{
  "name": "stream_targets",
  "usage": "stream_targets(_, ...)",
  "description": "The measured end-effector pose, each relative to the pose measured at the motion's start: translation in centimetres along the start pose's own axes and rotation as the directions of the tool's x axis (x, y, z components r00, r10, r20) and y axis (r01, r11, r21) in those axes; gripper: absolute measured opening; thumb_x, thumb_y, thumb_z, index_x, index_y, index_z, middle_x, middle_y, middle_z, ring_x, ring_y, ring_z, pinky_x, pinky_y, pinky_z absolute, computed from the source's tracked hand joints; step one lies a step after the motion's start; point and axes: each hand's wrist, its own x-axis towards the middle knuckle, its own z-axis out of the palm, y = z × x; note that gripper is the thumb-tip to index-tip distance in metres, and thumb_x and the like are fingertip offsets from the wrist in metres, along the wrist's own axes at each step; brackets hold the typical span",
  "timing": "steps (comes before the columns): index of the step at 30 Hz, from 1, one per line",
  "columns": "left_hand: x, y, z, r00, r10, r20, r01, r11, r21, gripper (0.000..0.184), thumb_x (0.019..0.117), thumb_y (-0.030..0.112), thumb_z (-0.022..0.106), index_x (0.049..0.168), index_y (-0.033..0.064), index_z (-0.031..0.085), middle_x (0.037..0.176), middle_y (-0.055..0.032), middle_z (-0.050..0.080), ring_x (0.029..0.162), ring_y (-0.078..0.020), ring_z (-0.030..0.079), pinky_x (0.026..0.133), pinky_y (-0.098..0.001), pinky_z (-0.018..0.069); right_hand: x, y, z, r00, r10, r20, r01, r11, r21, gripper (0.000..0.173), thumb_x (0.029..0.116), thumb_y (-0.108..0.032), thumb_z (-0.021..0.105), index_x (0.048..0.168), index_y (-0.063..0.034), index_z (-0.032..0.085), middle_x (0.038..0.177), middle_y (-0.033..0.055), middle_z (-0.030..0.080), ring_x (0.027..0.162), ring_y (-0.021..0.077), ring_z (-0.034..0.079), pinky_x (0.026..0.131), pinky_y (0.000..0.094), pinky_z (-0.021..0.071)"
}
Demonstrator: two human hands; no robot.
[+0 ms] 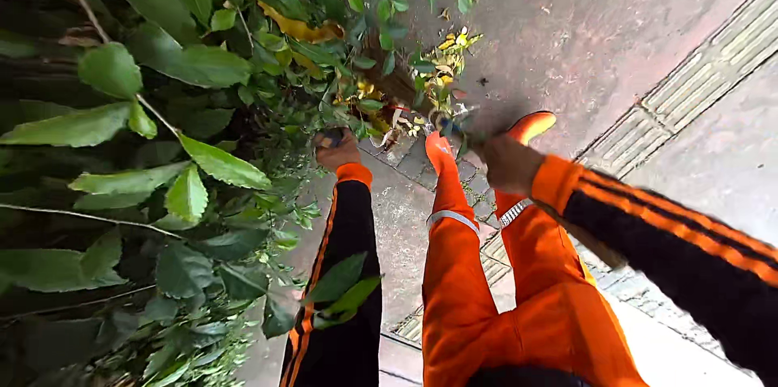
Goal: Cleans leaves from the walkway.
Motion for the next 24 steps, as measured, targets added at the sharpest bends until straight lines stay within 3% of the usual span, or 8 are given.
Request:
stream_targets(2,1.2,-0.4,0.0,0.999,0.052,0.0,-0.052,0.996,-0.07,0.059,0.0892,0.027,0.081,0.137,0.0003,0.058,0.132,-0.019,0.065,0.124,-0.0245,0.063,0.11,-0.0388,0.0474,-5.3,0.8,0.1,0.993,0.032,0.11,-0.034,0.999,0.021,0.081,0.0888,-0.001,0.064,0.161,-0.023,0.033,0.104,0.024,0.068,0.095,0.0444,0.068,0.081,0.0646,0.0541)
stream_targets(3,1.4,-0.9,-0.3,0.998,0.064,0.002,-0.064,0.994,-0.093,0.059,0.0892,0.026,0.082,0.137,0.0004,0.058,0.132,-0.0196,0.065,0.125,-0.0251,0.063,0.111,-0.039,0.0471,-8.4,1.5,0.0,0.994,0.039,0.101,-0.044,0.997,0.056,0.092,0.089,-0.001,0.063,0.166,-0.0327,0.022,0.102,0.0223,0.069,0.09,0.0423,0.069,0.079,0.0633,0.0546)
stream_targets(6,2.1,-2.2,-0.6,0.993,0.118,0.014,-0.114,0.981,-0.158,0.054,0.0885,0.021,0.082,0.133,-0.0011,0.06,0.128,-0.0186,0.067,0.12,-0.0227,0.065,0.109,-0.0381,0.0496,-15.5,4.8,-1.0,0.985,0.023,-0.173,0.002,0.989,0.146,0.09,0.0809,0.0,0.067,0.161,-0.0281,0.039,0.087,0.0143,0.072,0.066,0.0304,0.067,0.062,0.0555,0.0554)
stream_targets(9,1.6,-1.7,-0.6,0.995,0.092,0.03,-0.085,0.976,-0.202,0.052,0.0867,0.015,0.082,0.131,-0.0016,0.06,0.126,-0.0162,0.068,0.119,-0.019,0.065,0.108,-0.0348,0.0491,-14.0,6.9,-3.7,0.94,0.163,-0.301,-0.118,0.979,0.164,0.079,0.0865,-0.003,0.07,0.159,-0.0205,0.044,0.086,0.0196,0.07,0.069,0.0361,0.065,0.062,0.0601,0.0527)
stream_targets(14,1.7,-2.4,0.5,0.995,0.102,0.017,-0.096,0.973,-0.211,0.053,0.086,0.011,0.084,0.132,-0.0001,0.059,0.125,-0.0132,0.068,0.116,-0.0154,0.066,0.105,-0.0303,0.0509,-0.6,5.3,-1.1,0.941,0.211,-0.266,-0.147,0.959,0.241,0.067,0.0827,-0.002,0.071,0.146,-0.0102,0.053,0.095,0.026,0.07,0.081,0.0455,0.07,0.067,0.0681,0.0547)
stream_targets(16,2.3,-2.4,0.8,0.993,0.116,0.02,-0.111,0.979,-0.168,0.055,0.0865,0.015,0.084,0.134,0.002,0.059,0.127,-0.0133,0.068,0.12,-0.0174,0.065,0.107,-0.0333,0.0495,0.1,2.8,0.4,0.986,0.154,-0.067,-0.136,0.966,0.218,0.087,0.085,-0.002,0.07,0.162,-0.0206,0.032,0.103,0.0252,0.07,0.092,0.0447,0.069,0.078,0.0657,0.055)
stream_targets(19,2.8,-2.4,0.4,0.996,0.086,0.033,-0.075,0.967,-0.243,0.055,0.0877,0.013,0.082,0.135,0.0018,0.058,0.128,-0.0153,0.066,0.117,-0.0201,0.066,0.103,-0.0369,0.0538,-6.0,2.3,2.5,0.997,0.053,0.062,-0.068,0.962,0.264,0.089,0.0907,-0.003,0.063,0.166,-0.0263,0.023,0.114,0.0239,0.069,0.102,0.0421,0.068,0.09,0.0623,0.0533)
stream_targets(24,1.3,-0.3,-2.1,0.996,0.004,0.084,0.028,0.926,-0.377,0.063,0.0867,0.009,0.082,0.141,0.0004,0.052,0.132,-0.0212,0.062,0.118,-0.0288,0.066,0.099,-0.0457,0.0577,-21.5,8.1,6.0,0.955,0.14,-0.263,-0.028,0.921,0.388,0.084,0.083,-0.001,0.066,0.16,-0.0193,0.04,0.108,0.0184,0.074,0.088,0.0359,0.073,0.082,0.0598,0.0588)
